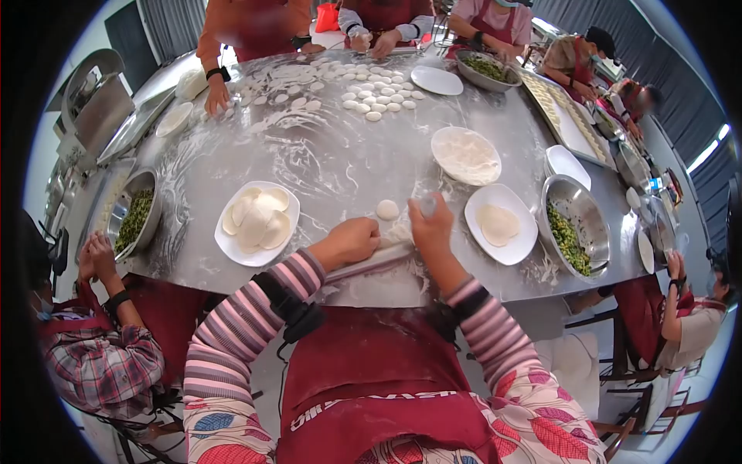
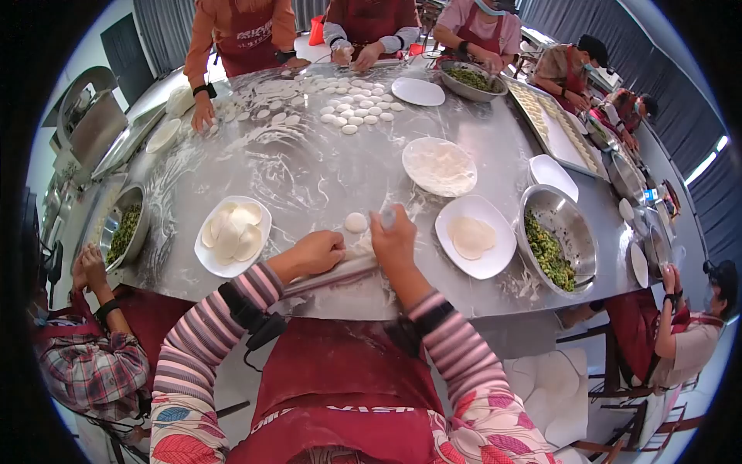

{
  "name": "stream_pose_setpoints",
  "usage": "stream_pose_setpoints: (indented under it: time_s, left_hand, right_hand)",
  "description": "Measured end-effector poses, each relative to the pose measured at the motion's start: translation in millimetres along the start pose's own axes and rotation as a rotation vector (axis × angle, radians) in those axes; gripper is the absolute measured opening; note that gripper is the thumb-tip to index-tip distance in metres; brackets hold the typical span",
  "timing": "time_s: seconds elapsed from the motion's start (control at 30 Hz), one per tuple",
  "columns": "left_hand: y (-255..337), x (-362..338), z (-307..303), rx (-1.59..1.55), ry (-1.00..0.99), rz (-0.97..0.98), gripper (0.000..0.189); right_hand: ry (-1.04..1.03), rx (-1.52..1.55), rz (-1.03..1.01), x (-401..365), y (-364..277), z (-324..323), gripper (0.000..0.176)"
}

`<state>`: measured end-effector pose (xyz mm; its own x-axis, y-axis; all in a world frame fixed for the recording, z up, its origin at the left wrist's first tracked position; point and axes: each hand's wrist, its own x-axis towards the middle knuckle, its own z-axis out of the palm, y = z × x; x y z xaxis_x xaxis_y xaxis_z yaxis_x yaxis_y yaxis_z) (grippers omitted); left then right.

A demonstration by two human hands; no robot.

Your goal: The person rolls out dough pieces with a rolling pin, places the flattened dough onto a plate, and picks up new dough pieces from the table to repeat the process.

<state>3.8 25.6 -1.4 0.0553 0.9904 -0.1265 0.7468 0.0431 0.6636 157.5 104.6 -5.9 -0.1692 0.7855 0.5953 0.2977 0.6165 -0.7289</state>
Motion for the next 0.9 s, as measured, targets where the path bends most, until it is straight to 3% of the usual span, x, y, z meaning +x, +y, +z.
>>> stream_pose_setpoints:
  time_s: [0.07,0.17,0.23,0.3,0.33,0.4,0.5,0.63,0.7,0.73,0.8,0.83,0.9]
  left_hand:
    - [-8.6,7.9,5.5,0.021,0.028,0.075,0.013]
    - [0.8,-3.1,-3.5,0.055,-0.071,0.04,0.013]
    - [-5.6,-7.6,-0.4,-0.02,-0.028,0.007,0.013]
    - [-6.2,-12.9,2.6,-0.423,-0.154,-0.189,0.016]
    - [-3.0,-13.7,3.7,-0.414,-0.174,-0.193,0.016]
    - [8.3,-6.1,0.4,0.002,-0.025,0.041,0.015]
    - [1.5,12.9,6.4,0.019,0.017,0.002,0.015]
    - [-2.8,2.3,0.7,-0.033,-0.034,0.009,0.013]
    - [-9.0,-3.0,2.8,-0.437,-0.154,-0.16,0.013]
    - [-6.3,-5.1,2.9,-0.436,-0.166,-0.168,0.013]
    - [4.8,-2.0,0.4,-0.146,-0.055,0.026,0.013]
    - [7.9,4.9,2.1,-0.139,-0.06,0.034,0.013]
    - [9.9,15.7,8.8,-0.005,0.073,-0.009,0.013]
  right_hand:
    - [-0.042,0.035,0.06,0.6,4.4,2.9,0.021]
    - [-0.031,-0.04,0.068,-30.0,-8.1,-33.9,0.019]
    - [-0.087,-0.063,0.01,-49.9,-4.5,-49.0,0.018]
    - [-0.065,0.115,0.203,-56.9,-11.6,-54.4,0.018]
    - [-0.057,0.077,0.134,-42.0,-15.5,-46.3,0.019]
    - [0.035,-0.04,-0.044,-15.4,3.4,-13.1,0.02]
    - [-0.055,0.046,0.056,3.6,2.8,3.9,0.021]
    - [-0.051,0.048,0.018,-36.0,-14.8,-43.1,0.02]
    - [-0.073,0.197,0.174,-56.1,-4.3,-51.0,0.021]
    - [-0.071,0.197,0.189,-51.9,-3.7,-45.7,0.021]
    - [-0.035,-0.001,0.038,-21.6,-2.7,-24.5,0.02]
    - [0.011,0.035,-0.034,-8.8,0.2,-9.4,0.02]
    - [-0.014,0.056,0.029,4.7,-0.2,5.1,0.02]
